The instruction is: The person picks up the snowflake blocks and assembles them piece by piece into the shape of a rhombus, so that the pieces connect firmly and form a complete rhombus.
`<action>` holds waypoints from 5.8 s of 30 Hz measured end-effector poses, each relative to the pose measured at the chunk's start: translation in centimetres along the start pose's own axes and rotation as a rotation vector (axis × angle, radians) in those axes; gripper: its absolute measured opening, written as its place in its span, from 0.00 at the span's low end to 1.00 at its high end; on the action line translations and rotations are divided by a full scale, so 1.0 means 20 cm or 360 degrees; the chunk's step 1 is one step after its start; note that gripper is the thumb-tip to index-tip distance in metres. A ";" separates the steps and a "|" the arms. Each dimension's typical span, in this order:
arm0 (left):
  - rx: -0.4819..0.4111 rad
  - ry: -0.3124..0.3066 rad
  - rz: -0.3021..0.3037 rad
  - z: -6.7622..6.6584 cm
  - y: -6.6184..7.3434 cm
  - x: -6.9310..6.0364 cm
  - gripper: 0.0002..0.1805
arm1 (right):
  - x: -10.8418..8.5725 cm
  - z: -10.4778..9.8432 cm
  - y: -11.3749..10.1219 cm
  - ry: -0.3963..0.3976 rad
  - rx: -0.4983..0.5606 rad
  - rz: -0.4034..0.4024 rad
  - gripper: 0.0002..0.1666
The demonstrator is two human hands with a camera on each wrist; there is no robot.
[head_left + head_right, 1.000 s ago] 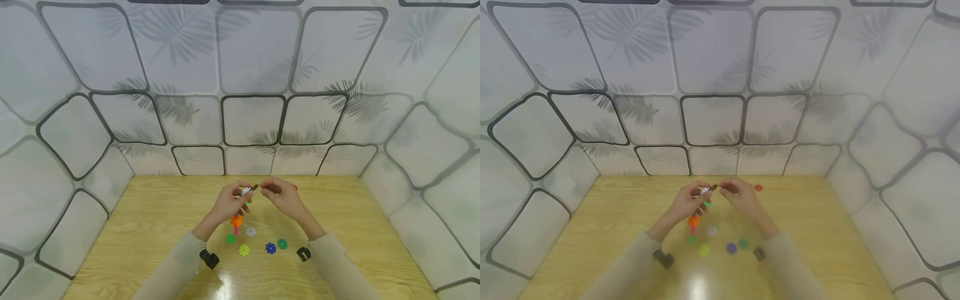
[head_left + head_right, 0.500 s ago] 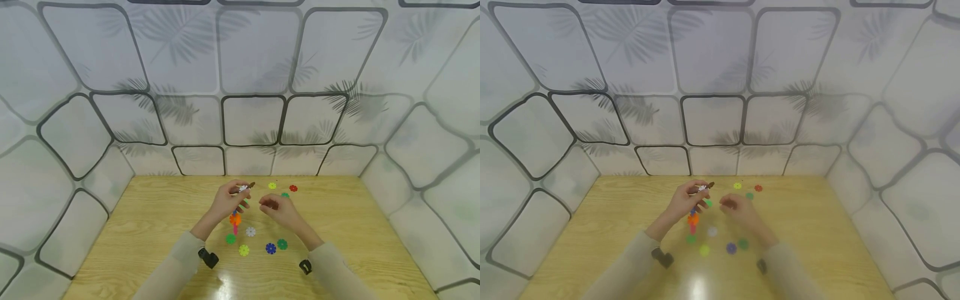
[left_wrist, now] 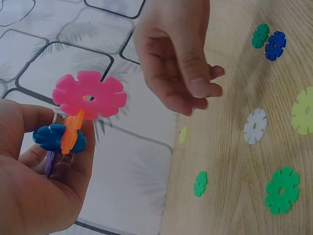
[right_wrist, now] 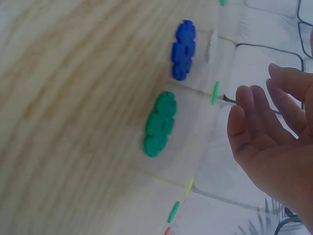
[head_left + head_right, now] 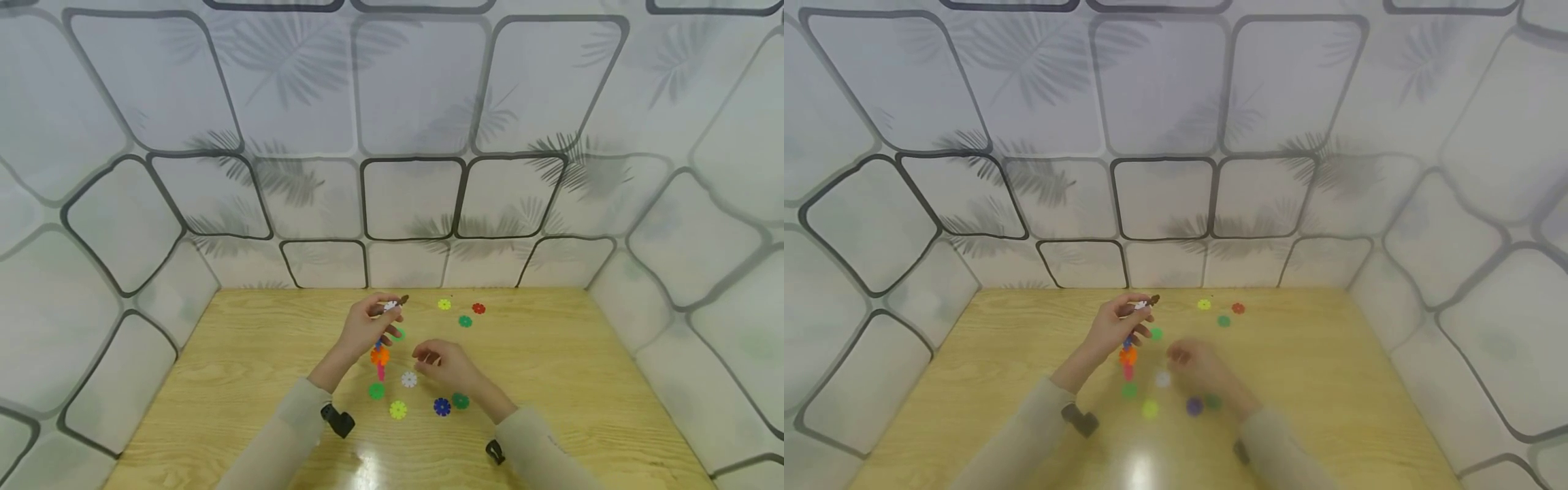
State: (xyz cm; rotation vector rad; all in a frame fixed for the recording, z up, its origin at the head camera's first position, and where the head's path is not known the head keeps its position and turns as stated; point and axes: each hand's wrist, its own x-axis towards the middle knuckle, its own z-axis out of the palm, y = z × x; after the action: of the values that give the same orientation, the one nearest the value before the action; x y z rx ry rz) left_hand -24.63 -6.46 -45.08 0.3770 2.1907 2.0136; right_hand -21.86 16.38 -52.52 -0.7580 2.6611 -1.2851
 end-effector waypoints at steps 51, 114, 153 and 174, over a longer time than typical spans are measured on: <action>-0.0038 -0.0008 -0.0043 -0.05 -0.03 -0.01 0.18 | 0.04 0.11 0.00 -0.0271 -0.0339 0.0088 0.10; 0.0067 -0.0125 -0.0075 -0.05 -0.03 -0.01 0.16 | 0.13 -0.27 -0.21 0.0393 0.0324 0.0112 0.11; 0.0196 -0.0161 -0.0015 -0.04 -0.03 -0.02 0.15 | 0.19 -0.28 -0.27 0.0376 0.0335 0.0020 0.13; 0.0116 -0.0191 -0.0031 0.00 -0.02 -0.02 0.17 | 0.19 -0.23 -0.28 0.0471 0.0314 -0.0053 0.13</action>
State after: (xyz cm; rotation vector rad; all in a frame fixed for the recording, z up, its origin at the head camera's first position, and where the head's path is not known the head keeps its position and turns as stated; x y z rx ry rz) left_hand -24.26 -6.69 -45.47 0.4702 2.1905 1.8538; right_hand -24.22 14.98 -44.92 -0.6310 2.6866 -1.7618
